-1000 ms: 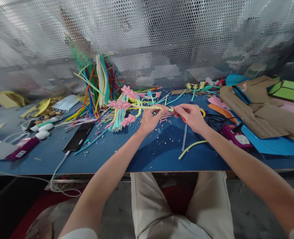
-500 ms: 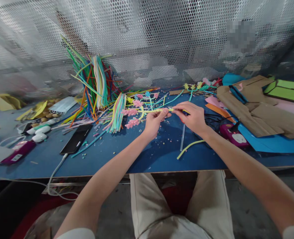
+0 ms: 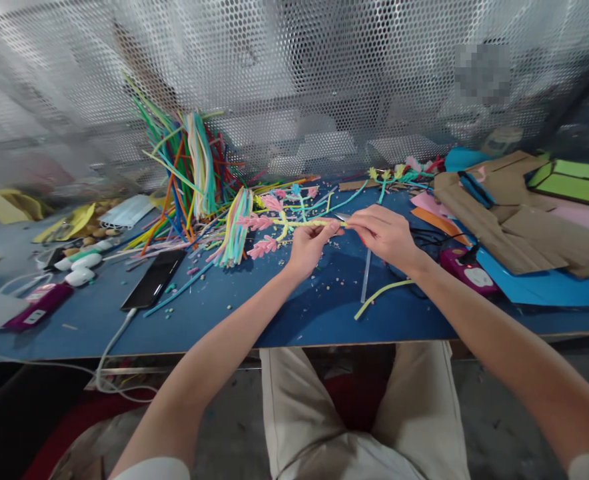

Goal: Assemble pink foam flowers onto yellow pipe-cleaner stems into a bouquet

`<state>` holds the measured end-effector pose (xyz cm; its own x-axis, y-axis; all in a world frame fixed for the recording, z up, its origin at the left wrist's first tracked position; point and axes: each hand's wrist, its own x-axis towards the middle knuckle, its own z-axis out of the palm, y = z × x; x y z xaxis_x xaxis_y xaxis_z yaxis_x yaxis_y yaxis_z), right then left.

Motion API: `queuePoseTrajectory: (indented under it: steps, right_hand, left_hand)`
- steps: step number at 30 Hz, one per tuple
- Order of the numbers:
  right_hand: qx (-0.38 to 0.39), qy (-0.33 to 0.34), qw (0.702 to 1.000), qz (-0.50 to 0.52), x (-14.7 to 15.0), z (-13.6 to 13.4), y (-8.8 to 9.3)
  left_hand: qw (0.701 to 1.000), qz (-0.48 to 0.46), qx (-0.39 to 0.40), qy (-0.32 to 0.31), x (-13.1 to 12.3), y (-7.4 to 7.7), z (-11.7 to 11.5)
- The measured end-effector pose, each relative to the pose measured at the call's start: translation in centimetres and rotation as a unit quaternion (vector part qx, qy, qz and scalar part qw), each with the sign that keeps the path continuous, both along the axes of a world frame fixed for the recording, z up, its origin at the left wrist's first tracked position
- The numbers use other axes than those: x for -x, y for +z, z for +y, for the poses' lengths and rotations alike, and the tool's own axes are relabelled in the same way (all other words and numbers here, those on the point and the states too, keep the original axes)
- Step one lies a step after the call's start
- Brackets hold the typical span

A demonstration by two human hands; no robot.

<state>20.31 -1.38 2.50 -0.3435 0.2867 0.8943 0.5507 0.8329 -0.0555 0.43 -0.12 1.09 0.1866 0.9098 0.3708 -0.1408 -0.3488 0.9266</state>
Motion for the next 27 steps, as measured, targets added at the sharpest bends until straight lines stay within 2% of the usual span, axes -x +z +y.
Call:
queuePoseTrajectory:
  steps: [7, 12, 18, 20, 23, 27]
  right_hand:
    - [0.028, 0.015, 0.999, 0.011, 0.2, 0.0, 0.0]
    - [0.074, -0.009, 0.997, 0.021, 0.5, 0.1, -0.2]
    - [0.119, -0.007, 0.992, 0.034, 1.0, 0.4, -1.0]
    - [0.136, -0.004, 0.990, 0.034, 1.3, 0.4, -1.3]
    - [0.173, 0.014, 0.985, 0.020, 1.5, 0.4, -1.4]
    - [0.230, 0.043, 0.972, 0.019, 1.6, 0.3, -1.3]
  left_hand:
    - [0.999, 0.027, -0.030, -0.001, 0.3, 0.0, 0.2]
    - [0.999, 0.034, -0.024, 0.001, 0.4, 0.5, 0.3]
    - [0.996, 0.030, -0.026, 0.085, 0.5, 0.6, 0.6]
    - [0.994, 0.032, -0.044, 0.095, 0.6, 0.7, 0.6]
    - [0.993, 0.047, -0.073, 0.080, 0.7, 1.0, 0.5]
    - [0.995, 0.070, -0.070, 0.022, 1.1, 1.4, 0.5]
